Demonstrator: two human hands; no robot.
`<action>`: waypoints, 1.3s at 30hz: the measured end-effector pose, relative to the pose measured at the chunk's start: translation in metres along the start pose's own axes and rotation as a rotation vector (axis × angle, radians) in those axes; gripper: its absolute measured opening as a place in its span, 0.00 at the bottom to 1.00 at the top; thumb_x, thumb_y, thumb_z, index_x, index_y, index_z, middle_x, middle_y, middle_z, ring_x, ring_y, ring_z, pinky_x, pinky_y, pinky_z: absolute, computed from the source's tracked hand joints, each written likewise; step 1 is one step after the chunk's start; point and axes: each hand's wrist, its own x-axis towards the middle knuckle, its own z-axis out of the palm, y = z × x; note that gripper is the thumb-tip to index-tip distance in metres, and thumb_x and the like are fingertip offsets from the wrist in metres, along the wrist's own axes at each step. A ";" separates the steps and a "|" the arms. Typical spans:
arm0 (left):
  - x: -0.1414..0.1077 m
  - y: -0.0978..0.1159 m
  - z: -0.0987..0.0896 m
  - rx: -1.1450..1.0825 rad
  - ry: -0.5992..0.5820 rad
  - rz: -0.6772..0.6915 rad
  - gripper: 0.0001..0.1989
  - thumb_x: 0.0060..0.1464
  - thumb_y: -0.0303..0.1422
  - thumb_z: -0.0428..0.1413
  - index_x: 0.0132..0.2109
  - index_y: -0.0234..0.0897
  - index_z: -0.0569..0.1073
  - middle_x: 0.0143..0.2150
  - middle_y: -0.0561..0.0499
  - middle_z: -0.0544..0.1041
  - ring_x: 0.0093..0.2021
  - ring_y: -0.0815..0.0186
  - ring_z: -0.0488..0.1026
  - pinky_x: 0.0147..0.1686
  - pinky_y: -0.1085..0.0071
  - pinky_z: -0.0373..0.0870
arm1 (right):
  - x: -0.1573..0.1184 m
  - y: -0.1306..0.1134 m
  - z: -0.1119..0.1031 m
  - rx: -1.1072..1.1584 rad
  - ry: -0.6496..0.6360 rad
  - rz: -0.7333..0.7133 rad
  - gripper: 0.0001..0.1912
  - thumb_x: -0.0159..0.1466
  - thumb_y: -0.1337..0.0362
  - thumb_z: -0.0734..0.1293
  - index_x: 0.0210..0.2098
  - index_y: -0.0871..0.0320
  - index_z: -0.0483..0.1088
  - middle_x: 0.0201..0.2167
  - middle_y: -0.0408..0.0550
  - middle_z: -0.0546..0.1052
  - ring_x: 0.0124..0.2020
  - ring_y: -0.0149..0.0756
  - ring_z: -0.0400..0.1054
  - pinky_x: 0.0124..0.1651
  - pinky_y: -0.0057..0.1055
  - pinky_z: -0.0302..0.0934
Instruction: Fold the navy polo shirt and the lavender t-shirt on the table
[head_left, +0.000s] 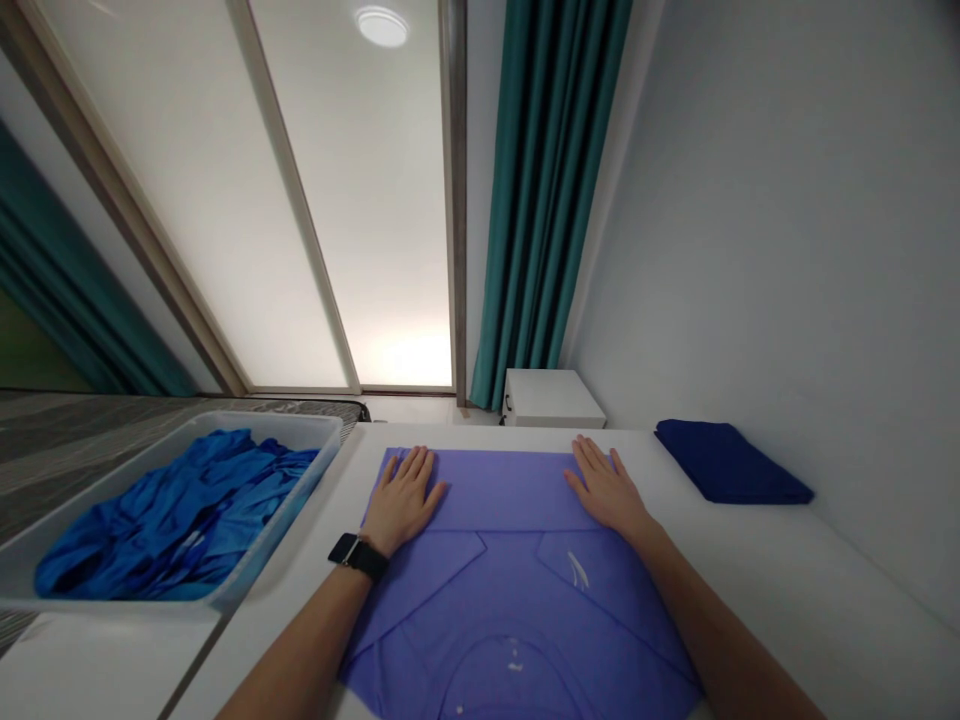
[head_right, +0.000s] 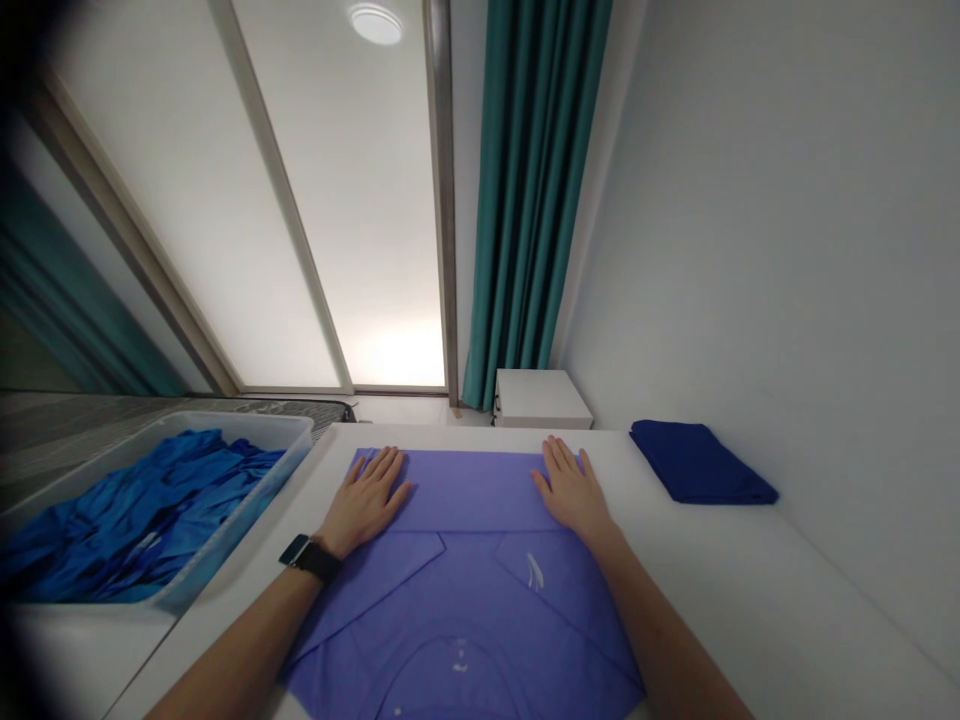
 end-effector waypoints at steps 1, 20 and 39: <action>0.000 0.000 0.002 -0.006 -0.014 -0.001 0.30 0.66 0.45 0.39 0.67 0.33 0.60 0.70 0.43 0.58 0.70 0.58 0.52 0.68 0.54 0.46 | 0.000 -0.001 0.000 0.007 -0.016 -0.012 0.34 0.70 0.50 0.46 0.70 0.61 0.48 0.71 0.53 0.49 0.71 0.41 0.39 0.70 0.50 0.29; 0.000 -0.019 0.010 -0.021 -0.102 -0.082 0.29 0.66 0.47 0.40 0.69 0.39 0.57 0.71 0.49 0.54 0.71 0.59 0.50 0.67 0.52 0.48 | -0.002 0.019 0.004 0.071 -0.222 0.111 0.37 0.69 0.48 0.44 0.70 0.64 0.45 0.71 0.53 0.47 0.71 0.41 0.39 0.70 0.47 0.35; -0.002 -0.054 0.009 -0.070 -0.169 -0.330 0.30 0.67 0.44 0.37 0.69 0.33 0.53 0.71 0.43 0.53 0.71 0.59 0.48 0.66 0.50 0.47 | -0.006 0.051 0.007 0.076 -0.201 0.278 0.33 0.69 0.54 0.43 0.69 0.63 0.48 0.70 0.51 0.51 0.71 0.41 0.42 0.70 0.51 0.37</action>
